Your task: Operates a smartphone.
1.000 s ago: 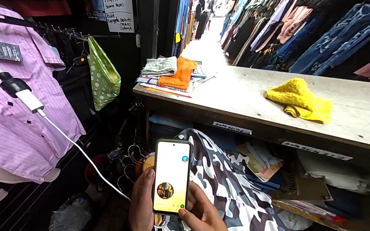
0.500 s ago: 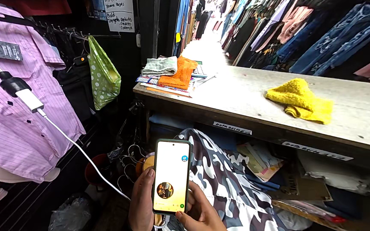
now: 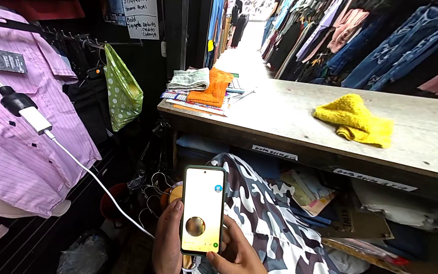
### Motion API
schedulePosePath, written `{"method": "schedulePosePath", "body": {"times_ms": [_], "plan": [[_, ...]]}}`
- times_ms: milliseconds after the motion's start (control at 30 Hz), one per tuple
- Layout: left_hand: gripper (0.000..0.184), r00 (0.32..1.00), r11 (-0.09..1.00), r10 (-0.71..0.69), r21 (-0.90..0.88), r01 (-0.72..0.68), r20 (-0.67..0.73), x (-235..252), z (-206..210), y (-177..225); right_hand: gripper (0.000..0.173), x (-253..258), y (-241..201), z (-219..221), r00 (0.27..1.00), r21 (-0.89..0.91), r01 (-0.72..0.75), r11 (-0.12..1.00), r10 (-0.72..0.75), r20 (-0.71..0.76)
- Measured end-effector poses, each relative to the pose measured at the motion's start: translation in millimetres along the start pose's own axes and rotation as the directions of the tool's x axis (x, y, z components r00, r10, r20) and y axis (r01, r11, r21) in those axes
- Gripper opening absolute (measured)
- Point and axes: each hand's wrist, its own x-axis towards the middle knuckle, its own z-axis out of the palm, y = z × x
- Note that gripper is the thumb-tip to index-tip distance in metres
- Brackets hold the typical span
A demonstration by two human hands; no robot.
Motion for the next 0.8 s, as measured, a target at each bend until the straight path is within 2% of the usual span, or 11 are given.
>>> {"method": "schedulePosePath", "body": {"times_ms": [233, 600, 800], "plan": [[0.043, 1.0, 1.0, 0.004, 0.01, -0.004, -0.001, 0.1, 1.5, 0.7, 0.07, 0.2, -1.5, -0.4, 1.0, -0.048, -0.011, 0.999, 0.011, -0.008], [0.043, 1.0, 0.999, 0.011, 0.049, -0.011, 0.004, 1.0, 2.3, 1.1, 0.074, 0.8, -0.8, -2.0, 1.0, -0.011, 0.009, 1.0, -0.009, 0.009], [0.043, 1.0, 1.0, 0.004, 0.007, -0.004, 0.021, 1.6, 1.2, -0.4, 0.072, 1.2, -1.1, -2.7, 1.0, -0.009, 0.008, 1.0, -0.008, 0.016]]}}
